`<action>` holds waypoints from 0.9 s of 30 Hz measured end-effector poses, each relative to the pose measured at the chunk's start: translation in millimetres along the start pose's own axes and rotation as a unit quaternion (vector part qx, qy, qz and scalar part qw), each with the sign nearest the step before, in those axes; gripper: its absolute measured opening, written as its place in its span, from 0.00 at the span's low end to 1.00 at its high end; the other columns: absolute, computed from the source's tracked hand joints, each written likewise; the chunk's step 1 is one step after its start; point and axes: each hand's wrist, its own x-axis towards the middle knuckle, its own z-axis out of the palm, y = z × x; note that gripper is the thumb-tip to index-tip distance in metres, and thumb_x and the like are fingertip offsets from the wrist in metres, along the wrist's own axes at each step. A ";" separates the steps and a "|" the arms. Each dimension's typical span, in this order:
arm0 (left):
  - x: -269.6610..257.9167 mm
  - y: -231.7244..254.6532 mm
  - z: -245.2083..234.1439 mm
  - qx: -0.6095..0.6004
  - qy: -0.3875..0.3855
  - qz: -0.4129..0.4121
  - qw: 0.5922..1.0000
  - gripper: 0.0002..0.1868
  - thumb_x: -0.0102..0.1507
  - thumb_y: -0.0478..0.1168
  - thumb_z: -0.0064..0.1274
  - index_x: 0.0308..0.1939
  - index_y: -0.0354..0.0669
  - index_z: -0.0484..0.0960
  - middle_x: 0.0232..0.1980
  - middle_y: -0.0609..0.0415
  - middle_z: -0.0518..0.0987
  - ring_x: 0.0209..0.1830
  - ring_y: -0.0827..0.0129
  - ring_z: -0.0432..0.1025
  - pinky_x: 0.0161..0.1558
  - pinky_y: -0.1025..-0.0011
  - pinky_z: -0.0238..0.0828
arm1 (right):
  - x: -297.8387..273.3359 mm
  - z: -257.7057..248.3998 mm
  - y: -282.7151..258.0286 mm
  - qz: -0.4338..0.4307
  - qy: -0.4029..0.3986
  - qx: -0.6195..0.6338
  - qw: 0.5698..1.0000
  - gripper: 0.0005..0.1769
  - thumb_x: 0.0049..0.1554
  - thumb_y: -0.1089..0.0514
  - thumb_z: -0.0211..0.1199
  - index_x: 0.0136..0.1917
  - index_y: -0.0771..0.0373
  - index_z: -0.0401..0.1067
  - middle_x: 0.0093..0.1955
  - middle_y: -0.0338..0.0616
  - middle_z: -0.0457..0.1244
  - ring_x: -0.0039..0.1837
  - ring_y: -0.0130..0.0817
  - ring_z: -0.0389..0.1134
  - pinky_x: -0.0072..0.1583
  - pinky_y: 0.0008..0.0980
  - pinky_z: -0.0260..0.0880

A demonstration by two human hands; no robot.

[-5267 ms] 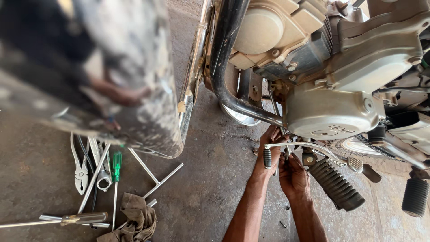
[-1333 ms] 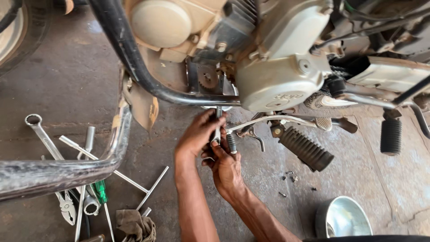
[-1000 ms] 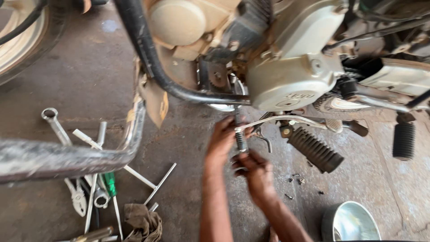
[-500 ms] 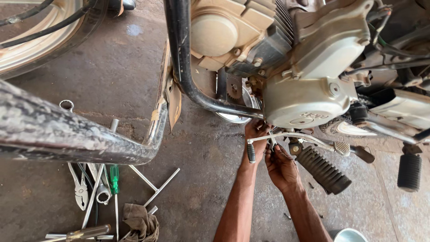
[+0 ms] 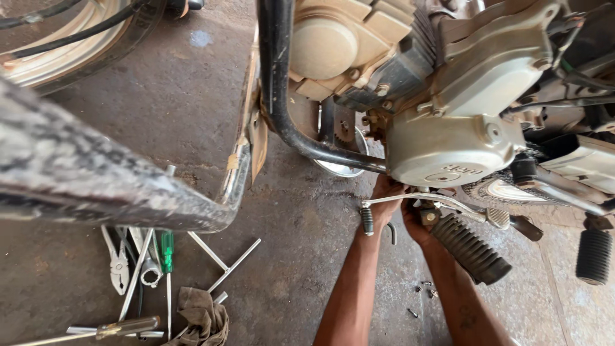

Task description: The person is repairing a motorcycle by using a socket wrench and pliers to manipulate bolts and parts around the engine and kickstarter area.

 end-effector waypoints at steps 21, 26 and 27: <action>-114.4 202.7 -90.8 0.104 -0.074 -0.108 0.986 0.14 0.68 0.41 0.59 0.56 0.42 0.87 0.43 0.48 0.84 0.38 0.67 0.75 0.38 0.69 0.74 | -217.3 184.0 156.9 0.052 -0.031 -0.386 0.920 0.12 0.62 0.57 0.61 0.55 0.67 0.72 0.41 0.48 0.68 0.38 0.35 0.65 0.38 0.33 0.65; -98.0 133.7 -61.8 0.003 0.001 -0.071 0.998 0.12 0.62 0.33 0.59 0.49 0.35 0.83 0.46 0.48 0.86 0.42 0.66 0.83 0.48 0.68 0.85 | -213.7 131.8 124.9 0.027 0.052 -0.346 0.937 0.12 0.61 0.59 0.54 0.54 0.68 0.71 0.46 0.49 0.70 0.45 0.34 0.70 0.45 0.31 0.71; -92.9 117.0 -51.3 -0.002 0.026 -0.048 0.999 0.12 0.62 0.32 0.60 0.49 0.33 0.83 0.46 0.48 0.86 0.43 0.66 0.83 0.48 0.69 0.84 | -202.4 117.2 116.1 0.014 0.061 -0.316 0.947 0.12 0.62 0.60 0.54 0.55 0.69 0.71 0.47 0.48 0.70 0.46 0.34 0.70 0.47 0.30 0.72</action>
